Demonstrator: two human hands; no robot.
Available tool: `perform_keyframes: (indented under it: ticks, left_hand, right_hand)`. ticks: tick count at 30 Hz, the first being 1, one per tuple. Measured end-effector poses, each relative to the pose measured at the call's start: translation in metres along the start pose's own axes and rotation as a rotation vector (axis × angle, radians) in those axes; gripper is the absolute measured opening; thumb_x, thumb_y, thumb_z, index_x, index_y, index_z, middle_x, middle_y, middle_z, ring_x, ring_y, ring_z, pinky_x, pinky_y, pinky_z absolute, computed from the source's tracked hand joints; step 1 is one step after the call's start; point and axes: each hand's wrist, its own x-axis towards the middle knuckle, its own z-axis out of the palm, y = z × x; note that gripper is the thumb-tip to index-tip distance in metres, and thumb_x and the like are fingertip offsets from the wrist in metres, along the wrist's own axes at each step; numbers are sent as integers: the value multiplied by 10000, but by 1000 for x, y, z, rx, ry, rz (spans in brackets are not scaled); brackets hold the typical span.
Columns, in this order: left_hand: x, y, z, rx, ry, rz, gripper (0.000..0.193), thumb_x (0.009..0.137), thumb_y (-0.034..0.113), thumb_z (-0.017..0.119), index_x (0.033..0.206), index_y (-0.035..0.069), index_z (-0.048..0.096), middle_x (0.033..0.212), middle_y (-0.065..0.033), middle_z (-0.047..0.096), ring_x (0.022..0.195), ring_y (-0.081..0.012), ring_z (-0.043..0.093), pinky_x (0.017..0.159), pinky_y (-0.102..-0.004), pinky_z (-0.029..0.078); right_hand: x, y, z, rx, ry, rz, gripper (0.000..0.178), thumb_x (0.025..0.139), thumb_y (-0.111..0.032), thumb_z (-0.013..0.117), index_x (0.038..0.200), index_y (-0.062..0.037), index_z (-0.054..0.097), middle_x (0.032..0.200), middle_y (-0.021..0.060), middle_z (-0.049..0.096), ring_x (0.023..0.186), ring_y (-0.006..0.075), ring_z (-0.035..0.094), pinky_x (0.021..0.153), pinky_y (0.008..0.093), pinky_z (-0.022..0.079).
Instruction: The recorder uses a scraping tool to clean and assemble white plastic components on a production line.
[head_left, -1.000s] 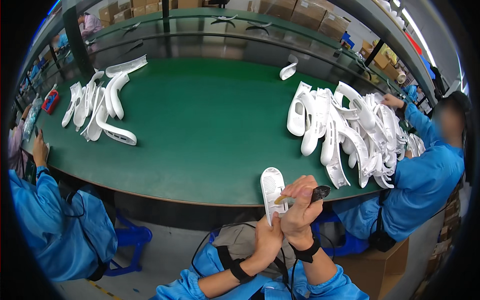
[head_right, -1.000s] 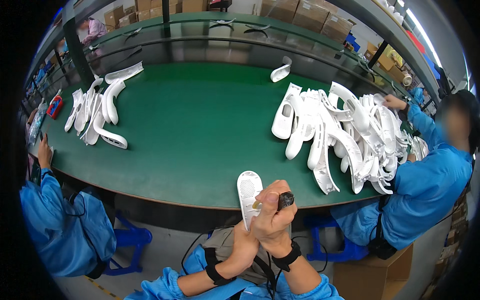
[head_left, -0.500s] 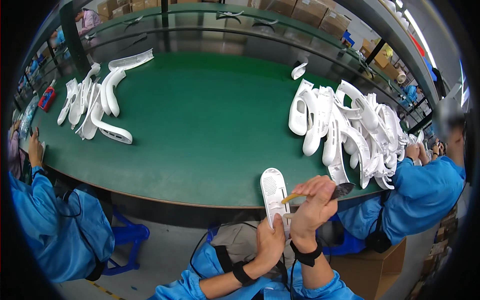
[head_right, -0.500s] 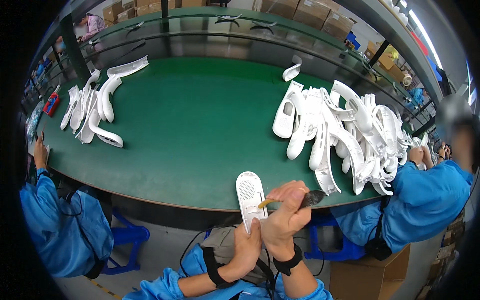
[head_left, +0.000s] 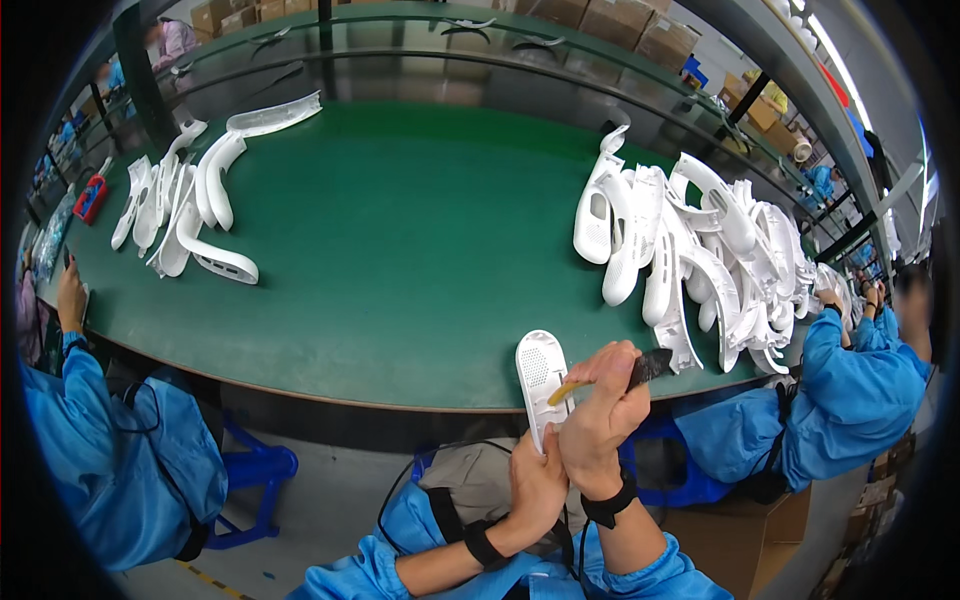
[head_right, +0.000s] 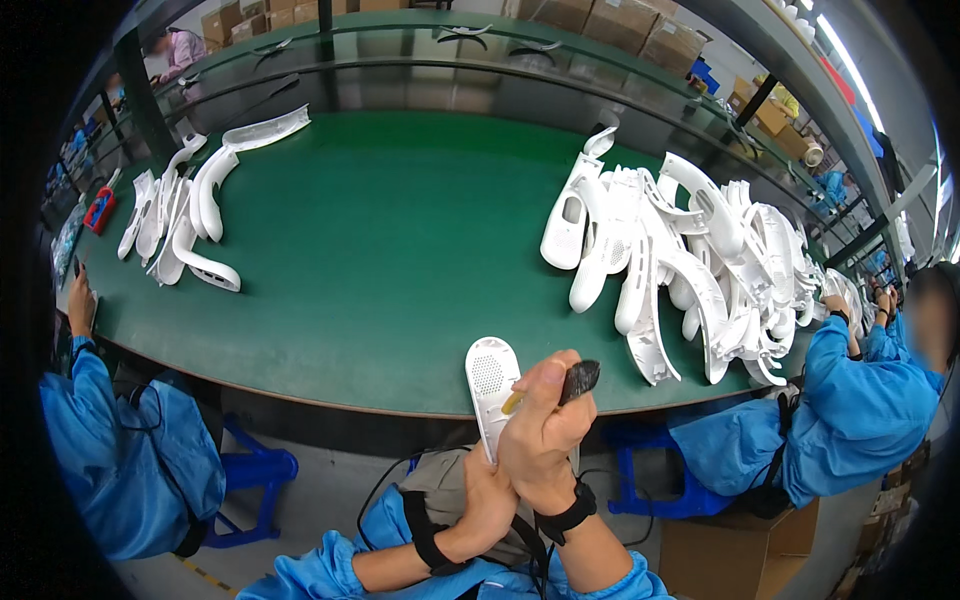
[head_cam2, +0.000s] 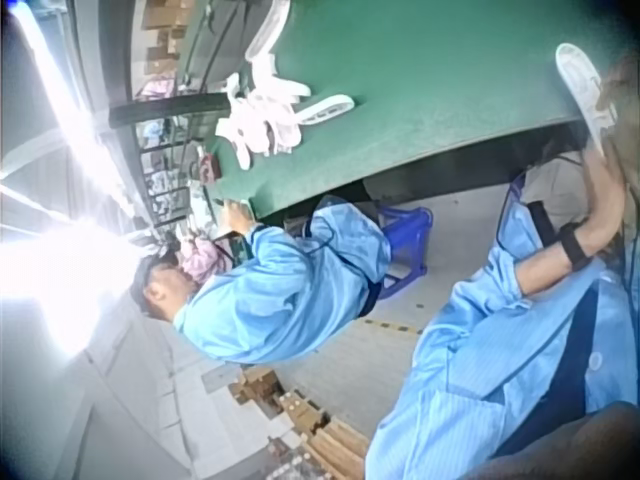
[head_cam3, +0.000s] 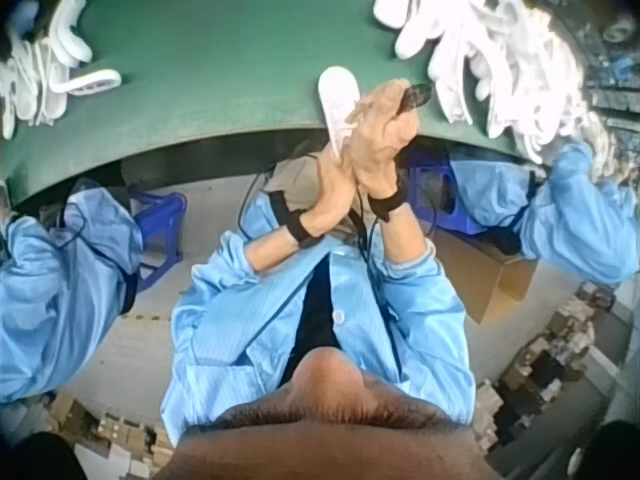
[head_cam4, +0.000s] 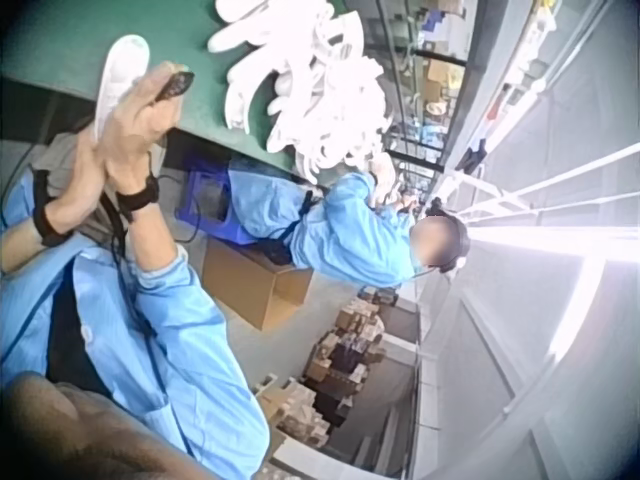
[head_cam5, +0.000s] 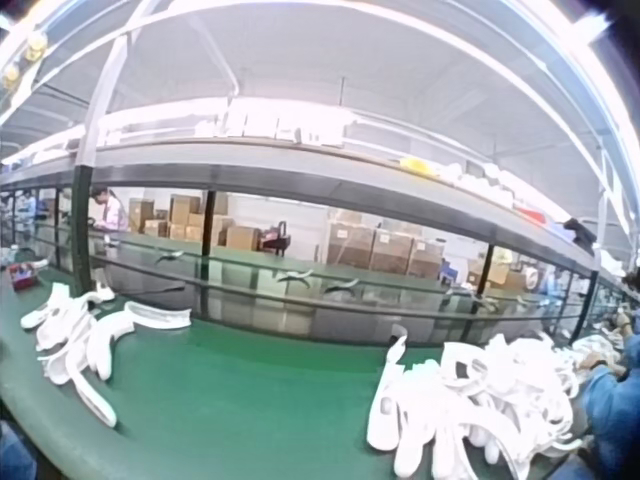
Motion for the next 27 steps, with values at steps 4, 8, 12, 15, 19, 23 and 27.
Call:
perform_keyframes:
  ticks: [4,8,12,15,19,23,27]
  left_hand:
    - [1,7,-1,37,11,19,353,959,237,386,929,-69,560,675,-156,584,620,-213,585,580,-335,446]
    - [2,10,-1,27,32,-130,349,955,243,386,949,-61,559,657,-143,576,567,-191,564,532,-335,435]
    - [1,12,5,-20,47,-77,332,953,230,393,962,-57,558,686,-118,591,534,-169,550,499,-333,433]
    - [0,16,2,-110,-32,-239,270,956,162,424,1051,-64,538,851,-71,597,719,-89,515,593,-253,427]
    - [1,5,2,-149,-4,-227,265,955,159,429,1055,-60,539,849,-59,593,715,-82,508,584,-247,421]
    - [2,2,-1,-65,22,-118,322,952,217,396,996,-51,569,716,-122,614,582,-163,578,539,-318,452]
    - [2,10,1,-41,-9,-154,324,951,218,397,980,-53,572,703,-144,611,603,-190,596,556,-335,455]
  right_hand:
    - [13,-2,8,-169,20,107,391,976,-277,361,675,-31,404,570,39,426,516,107,436,502,255,384]
    - [22,2,18,-183,38,184,401,966,-264,391,672,7,425,516,65,422,468,149,417,463,318,335]
    - [28,9,15,-259,21,69,412,960,-263,408,672,29,436,500,84,421,461,166,413,454,365,307]
    - [28,8,8,-133,22,218,408,960,-264,408,673,23,446,516,81,447,473,155,440,460,348,337]
    - [13,-4,-3,15,28,175,383,972,-286,380,698,-24,428,556,31,443,494,108,452,470,256,390]
    - [7,-5,5,-49,-39,102,404,977,-282,364,663,-32,412,550,35,431,500,108,452,478,247,389]
    - [17,-3,3,-58,12,152,413,961,-270,400,664,11,460,523,69,466,480,151,463,469,323,365]
